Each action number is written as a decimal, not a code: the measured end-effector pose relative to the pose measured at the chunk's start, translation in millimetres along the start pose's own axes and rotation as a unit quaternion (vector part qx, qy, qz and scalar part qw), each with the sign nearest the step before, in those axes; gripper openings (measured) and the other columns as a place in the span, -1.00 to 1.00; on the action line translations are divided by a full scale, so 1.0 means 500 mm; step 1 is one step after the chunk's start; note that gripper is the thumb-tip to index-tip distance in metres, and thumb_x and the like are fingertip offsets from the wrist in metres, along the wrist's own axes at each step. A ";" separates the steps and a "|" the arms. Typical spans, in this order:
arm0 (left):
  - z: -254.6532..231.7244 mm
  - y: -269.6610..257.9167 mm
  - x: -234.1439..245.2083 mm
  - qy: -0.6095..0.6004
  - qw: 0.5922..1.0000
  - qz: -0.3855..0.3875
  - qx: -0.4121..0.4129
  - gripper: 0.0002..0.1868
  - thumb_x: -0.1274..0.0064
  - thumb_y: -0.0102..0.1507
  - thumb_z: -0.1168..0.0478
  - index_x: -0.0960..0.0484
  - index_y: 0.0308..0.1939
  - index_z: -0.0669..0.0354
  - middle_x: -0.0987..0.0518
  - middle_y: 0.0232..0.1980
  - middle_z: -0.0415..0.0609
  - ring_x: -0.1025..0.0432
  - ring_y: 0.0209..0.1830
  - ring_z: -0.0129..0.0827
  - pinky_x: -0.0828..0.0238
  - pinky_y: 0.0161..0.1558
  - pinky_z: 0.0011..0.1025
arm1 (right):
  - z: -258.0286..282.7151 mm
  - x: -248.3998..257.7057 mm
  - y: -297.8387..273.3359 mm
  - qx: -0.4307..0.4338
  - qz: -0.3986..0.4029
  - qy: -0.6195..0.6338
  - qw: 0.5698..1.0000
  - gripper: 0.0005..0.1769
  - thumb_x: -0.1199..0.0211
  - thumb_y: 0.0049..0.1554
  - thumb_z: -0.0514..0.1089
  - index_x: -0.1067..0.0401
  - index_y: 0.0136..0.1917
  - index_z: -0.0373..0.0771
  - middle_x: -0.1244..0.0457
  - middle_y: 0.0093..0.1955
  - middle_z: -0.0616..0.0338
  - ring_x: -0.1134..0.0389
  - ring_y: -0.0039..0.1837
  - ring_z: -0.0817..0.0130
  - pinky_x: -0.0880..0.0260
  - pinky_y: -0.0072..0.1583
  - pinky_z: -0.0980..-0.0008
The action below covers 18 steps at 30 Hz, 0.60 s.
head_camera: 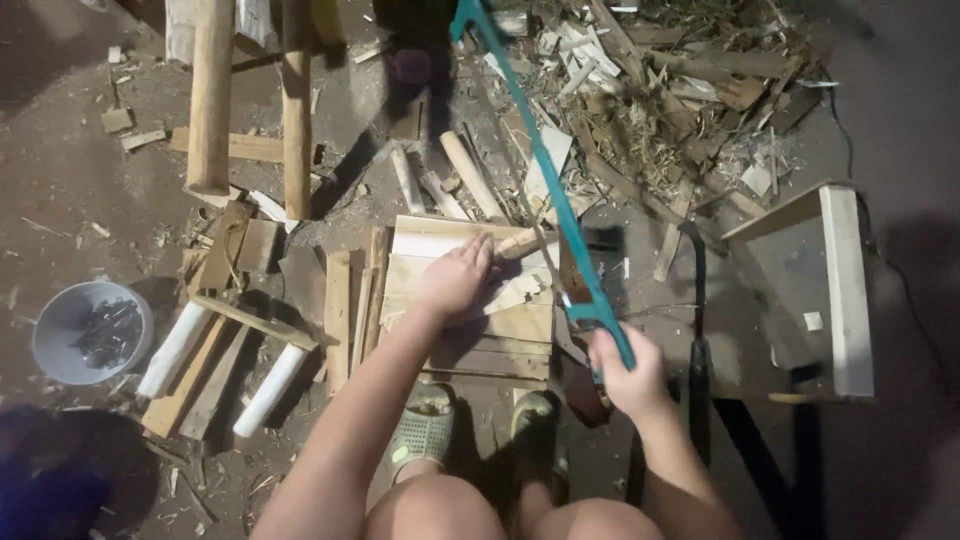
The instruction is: The person uses a hand saw to cut a piece of wood placed on a wooden workbench. They then switch to a curved blade tool to further shape or split the wood. The person handles the wood pieces and tools throughout the process.
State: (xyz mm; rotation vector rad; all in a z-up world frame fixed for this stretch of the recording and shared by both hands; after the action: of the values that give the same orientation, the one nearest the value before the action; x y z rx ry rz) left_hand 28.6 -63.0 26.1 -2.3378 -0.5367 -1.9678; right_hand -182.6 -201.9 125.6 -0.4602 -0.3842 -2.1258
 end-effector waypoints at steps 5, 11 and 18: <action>0.005 -0.003 -0.031 -0.016 1.000 -0.001 0.008 -0.08 -0.14 0.18 -0.11 -0.29 0.39 0.55 -0.43 0.35 0.46 -0.42 0.34 0.16 -0.48 0.23 -0.12 | -0.004 -0.076 0.074 -0.012 0.026 -0.023 0.999 -0.51 -0.10 0.31 -0.12 -0.36 -0.47 -0.17 -0.25 -0.60 0.20 -0.26 -0.49 0.27 -0.30 -0.29 0.32; -0.005 0.002 0.002 -0.039 0.999 -0.020 0.011 -0.16 -0.11 0.20 -0.05 -0.33 0.38 0.54 -0.46 0.32 0.44 -0.43 0.32 0.16 -0.50 0.20 -0.12 | -0.014 -0.098 0.104 -0.034 0.031 -0.025 0.999 -0.50 -0.13 0.31 -0.10 -0.36 -0.48 -0.19 -0.26 -0.60 0.18 -0.29 -0.47 0.30 -0.32 -0.30 0.39; 0.002 0.003 -0.011 -0.041 0.999 0.009 0.017 -0.09 -0.13 0.16 -0.08 -0.30 0.42 0.52 -0.44 0.36 0.42 -0.40 0.37 0.15 -0.48 0.24 -0.12 | -0.017 -0.103 0.104 -0.049 0.038 -0.035 0.997 -0.51 -0.16 0.28 -0.11 -0.38 -0.48 -0.20 -0.25 -0.62 0.15 -0.29 -0.47 0.26 -0.31 -0.33 0.37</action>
State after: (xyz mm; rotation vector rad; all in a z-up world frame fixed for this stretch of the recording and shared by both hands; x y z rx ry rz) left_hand 29.0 -65.5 21.1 -2.4023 -0.5461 -1.8485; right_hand -113.6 -197.1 99.7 -0.5971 -0.2985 -2.0655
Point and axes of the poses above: each hand's wrist, its own y-axis towards the middle knuckle, its own x-axis out of the back of the hand, z = x × y, the point moved 8 cm from there along y, towards the middle knuckle
